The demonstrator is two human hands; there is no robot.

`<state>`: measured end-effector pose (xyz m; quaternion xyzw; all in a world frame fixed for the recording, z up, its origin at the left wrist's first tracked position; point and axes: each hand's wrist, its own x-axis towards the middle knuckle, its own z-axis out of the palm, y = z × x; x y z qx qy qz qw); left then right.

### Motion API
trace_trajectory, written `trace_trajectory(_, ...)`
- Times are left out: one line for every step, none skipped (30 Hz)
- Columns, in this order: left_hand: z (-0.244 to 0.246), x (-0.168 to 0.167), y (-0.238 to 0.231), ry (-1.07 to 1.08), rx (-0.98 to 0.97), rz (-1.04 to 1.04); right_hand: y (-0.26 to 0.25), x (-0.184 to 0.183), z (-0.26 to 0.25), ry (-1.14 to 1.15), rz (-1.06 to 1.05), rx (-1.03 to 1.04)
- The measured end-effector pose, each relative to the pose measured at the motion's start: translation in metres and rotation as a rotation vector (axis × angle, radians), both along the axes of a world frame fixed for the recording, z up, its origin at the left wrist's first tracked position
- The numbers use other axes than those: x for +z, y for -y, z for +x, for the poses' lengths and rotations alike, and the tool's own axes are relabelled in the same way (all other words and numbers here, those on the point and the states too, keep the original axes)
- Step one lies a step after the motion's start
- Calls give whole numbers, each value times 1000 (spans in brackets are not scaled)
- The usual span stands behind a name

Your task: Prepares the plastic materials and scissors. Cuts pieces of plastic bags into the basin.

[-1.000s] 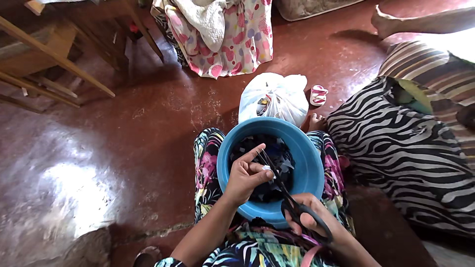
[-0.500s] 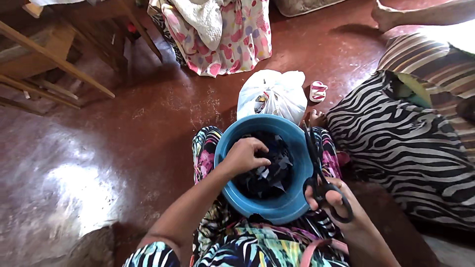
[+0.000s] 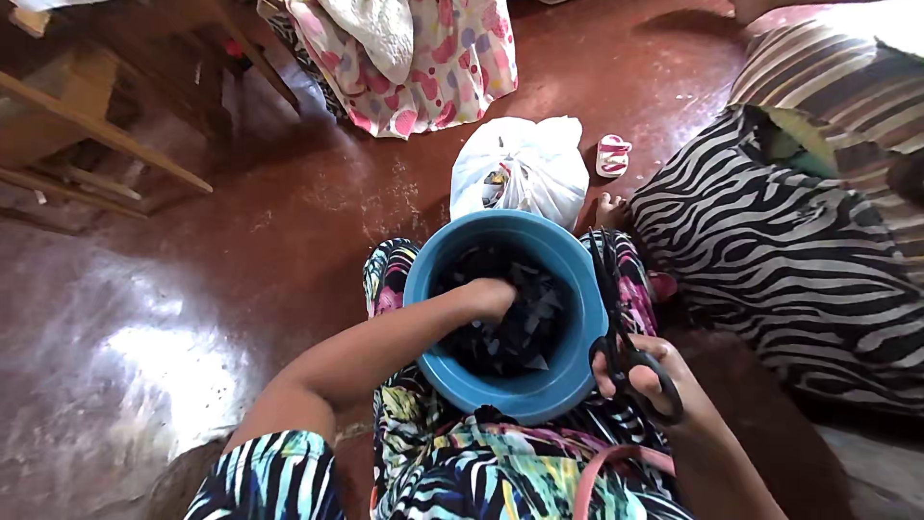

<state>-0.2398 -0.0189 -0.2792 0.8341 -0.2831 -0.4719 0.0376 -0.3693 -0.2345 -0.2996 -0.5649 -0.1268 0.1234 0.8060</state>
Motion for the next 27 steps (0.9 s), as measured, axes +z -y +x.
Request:
trace_trajectory(3,5,-3,5,10,-57,0,0,0,1,-7,1)
trace_trajectory(5,14,-6,6,33,-114,0,0,0,0,-9,-2)
trace_trajectory(7,24,-11,11,64,-179,0,0,0,1,-5,-4)
trace_trajectory(7,33,-16,24,104,-253,0,0,1,3,5,-2)
trace_trajectory(8,41,-22,42,149,-334,0,0,1,9,11,1)
trace_trajectory(8,48,-28,64,190,-412,0,0,2,13,8,5)
trace_trajectory(8,53,-34,84,217,-472,-1,0,2,10,8,9)
trace_trajectory(9,58,-39,99,236,-517,-2,0,2,3,7,13)
trace_trajectory(9,61,-44,114,248,-559,-2,1,2,-1,3,16)
trace_trajectory(9,64,-48,125,258,-588,-3,1,2,-1,-1,18)
trace_trajectory(9,67,-52,132,270,-612,-4,2,1,-1,-4,17)
trace_trajectory(9,68,-54,145,288,-630,-5,2,1,3,-12,16)
trace_trajectory(8,69,-56,155,308,-641,-6,2,0,8,-17,15)
trace_trajectory(8,69,-58,156,328,-640,-6,3,-1,11,-22,17)
trace_trajectory(8,68,-60,157,339,-632,-6,3,-1,10,-25,19)
trace_trajectory(7,67,-61,161,345,-619,-6,4,-2,5,-27,23)
trace_trajectory(7,65,-62,172,344,-607,-6,4,-3,0,-26,25)
trace_trajectory(6,64,-62,178,345,-587,-7,4,-3,1,-27,23)
trace_trajectory(5,62,-63,185,346,-575,-7,4,-4,3,-34,22)
trace_trajectory(4,61,-64,201,348,-584,-7,5,-4,6,-42,17)
trace_trajectory(3,61,-64,211,361,-595,-8,6,-5,9,-52,15)
trace_trajectory(2,62,-65,221,389,-608,-8,6,-6,11,-64,15)
trace_trajectory(0,63,-66,240,423,-626,-9,6,-6,10,-72,21)
trace_trajectory(-2,63,-66,261,465,-650,-10,7,-7,1,-79,29)
trace_trajectory(-4,63,-67,283,509,-681,-11,8,-8,-9,-89,43)
trace_trajectory(-6,64,-67,294,556,-714,-13,9,-8,-19,-95,62)
trace_trajectory(-7,64,-67,295,602,-743,-14,10,-9,-35,-100,83)
